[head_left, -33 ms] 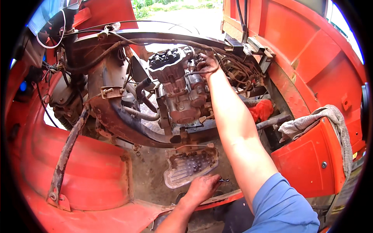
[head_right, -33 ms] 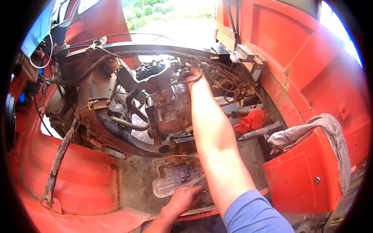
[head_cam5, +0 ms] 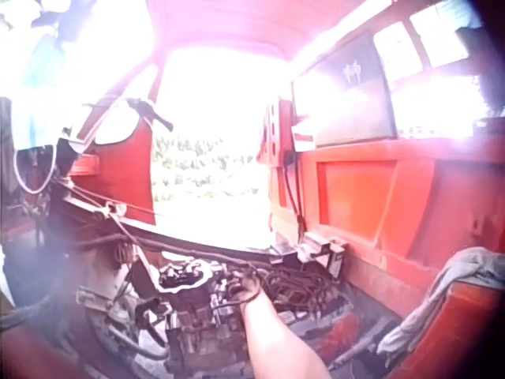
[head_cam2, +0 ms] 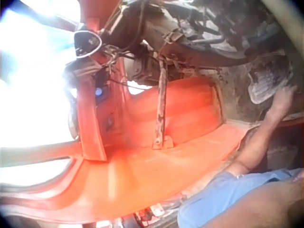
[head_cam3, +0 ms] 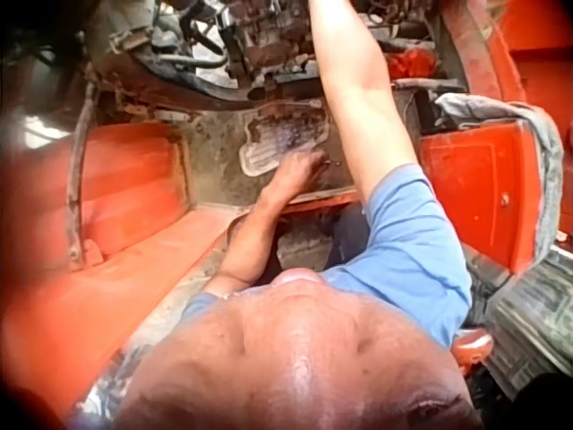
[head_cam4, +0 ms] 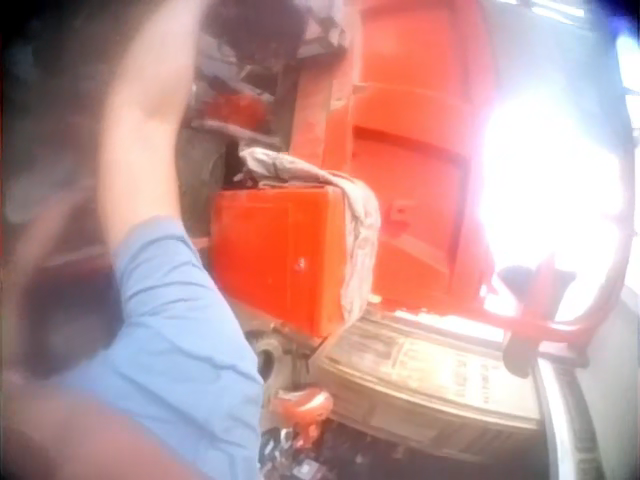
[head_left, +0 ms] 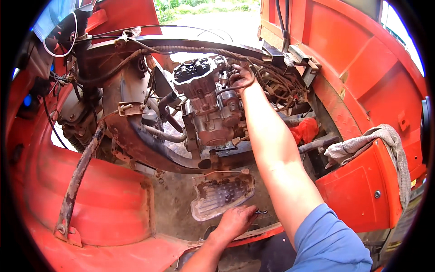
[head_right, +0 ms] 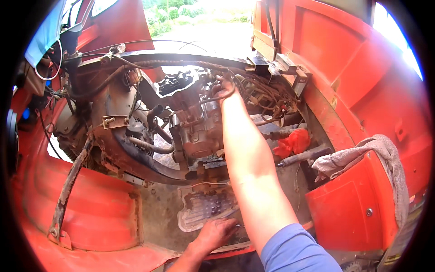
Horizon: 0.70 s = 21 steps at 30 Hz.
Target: The person repairs a motorcycle engine by removing components with a wrench and a screwdriver. They work inside the engine compartment of a red three-wheeled vehicle, handling wires and various engine parts.
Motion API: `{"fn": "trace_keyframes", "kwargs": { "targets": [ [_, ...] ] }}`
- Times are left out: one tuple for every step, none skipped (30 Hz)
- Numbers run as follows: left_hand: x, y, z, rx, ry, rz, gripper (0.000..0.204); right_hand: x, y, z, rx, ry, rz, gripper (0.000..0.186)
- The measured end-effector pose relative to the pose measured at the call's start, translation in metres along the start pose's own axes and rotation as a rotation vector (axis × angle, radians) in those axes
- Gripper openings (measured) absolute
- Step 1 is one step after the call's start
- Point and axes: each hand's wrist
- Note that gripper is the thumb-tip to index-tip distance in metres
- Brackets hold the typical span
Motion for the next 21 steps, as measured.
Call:
{"fn": "trace_keyframes", "kwargs": {
  "targets": [
    [0.002,0.000,0.001,-0.025,0.002,0.002,0.017,-0.001,0.001,0.002,0.002,-0.005,-0.006,0.034],
    [0.004,-0.001,0.001,-0.049,0.005,0.003,0.017,-0.001,-0.003,0.001,-0.008,-0.010,-0.006,0.034],
    [0.004,-0.002,0.001,-0.061,0.003,0.001,0.017,0.000,-0.004,0.002,-0.007,-0.018,-0.007,0.034],
    [0.004,-0.003,0.000,-0.068,-0.002,-0.003,0.017,-0.001,-0.007,0.001,-0.011,-0.018,-0.011,0.034],
    [0.005,-0.003,-0.001,-0.074,-0.006,-0.008,0.017,-0.001,-0.009,0.000,-0.015,-0.020,-0.012,0.034],
    [0.004,-0.004,-0.001,-0.068,-0.004,-0.012,0.017,0.000,-0.006,0.003,-0.015,-0.025,-0.014,0.034],
    [0.003,-0.007,0.001,-0.063,0.002,-0.015,0.018,0.001,-0.007,0.004,-0.017,-0.029,-0.016,0.035],
    [0.002,-0.009,0.001,-0.057,0.008,-0.017,0.018,0.002,-0.008,0.005,-0.021,-0.033,-0.016,0.035],
    [0.000,-0.010,0.001,-0.057,0.021,-0.003,0.018,0.002,-0.011,0.005,-0.023,-0.032,-0.017,0.035],
    [-0.002,-0.011,0.001,-0.061,0.032,0.010,0.018,0.002,-0.011,0.006,-0.024,-0.035,-0.023,0.035],
    [-0.003,-0.010,0.001,-0.065,0.043,0.024,0.018,0.002,-0.013,0.005,-0.029,-0.036,-0.022,0.035],
    [-0.004,-0.009,0.001,-0.062,0.058,0.020,0.018,0.003,-0.015,0.005,-0.032,-0.036,-0.020,0.035],
    [-0.005,-0.007,0.001,-0.059,0.074,0.020,0.018,0.003,-0.016,0.005,-0.033,-0.034,-0.020,0.035],
    [-0.005,-0.005,0.001,-0.057,0.089,0.019,0.019,0.003,-0.017,0.005,-0.033,-0.036,-0.023,0.035],
    [-0.006,-0.006,0.001,-0.028,0.078,0.037,0.019,0.005,-0.015,0.006,-0.033,-0.032,-0.020,0.036],
    [-0.007,-0.006,0.003,0.002,0.069,0.053,0.019,0.006,-0.014,0.007,-0.031,-0.031,-0.025,0.036],
    [-0.007,-0.006,0.005,0.031,0.060,0.069,0.019,0.005,-0.014,0.008,-0.030,-0.025,-0.025,0.036],
    [-0.007,-0.005,0.005,0.030,0.069,0.067,0.018,0.006,-0.015,0.007,-0.026,-0.022,-0.027,0.036],
    [-0.006,-0.003,0.003,0.031,0.076,0.065,0.018,0.007,-0.018,0.006,-0.030,-0.017,-0.028,0.036],
    [-0.006,-0.001,0.002,0.032,0.083,0.062,0.018,0.008,-0.019,0.006,-0.029,-0.011,-0.027,0.036],
    [-0.006,0.000,0.002,0.040,0.082,0.068,0.018,0.008,-0.019,0.006,-0.027,-0.007,-0.031,0.036]
  ]
}}
Point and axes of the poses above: each hand's wrist, its own z-axis away from the middle knuckle, its own y-axis out of the back of the hand, x = y × z, and after that the axes turned 14 degrees about -z, right-handed
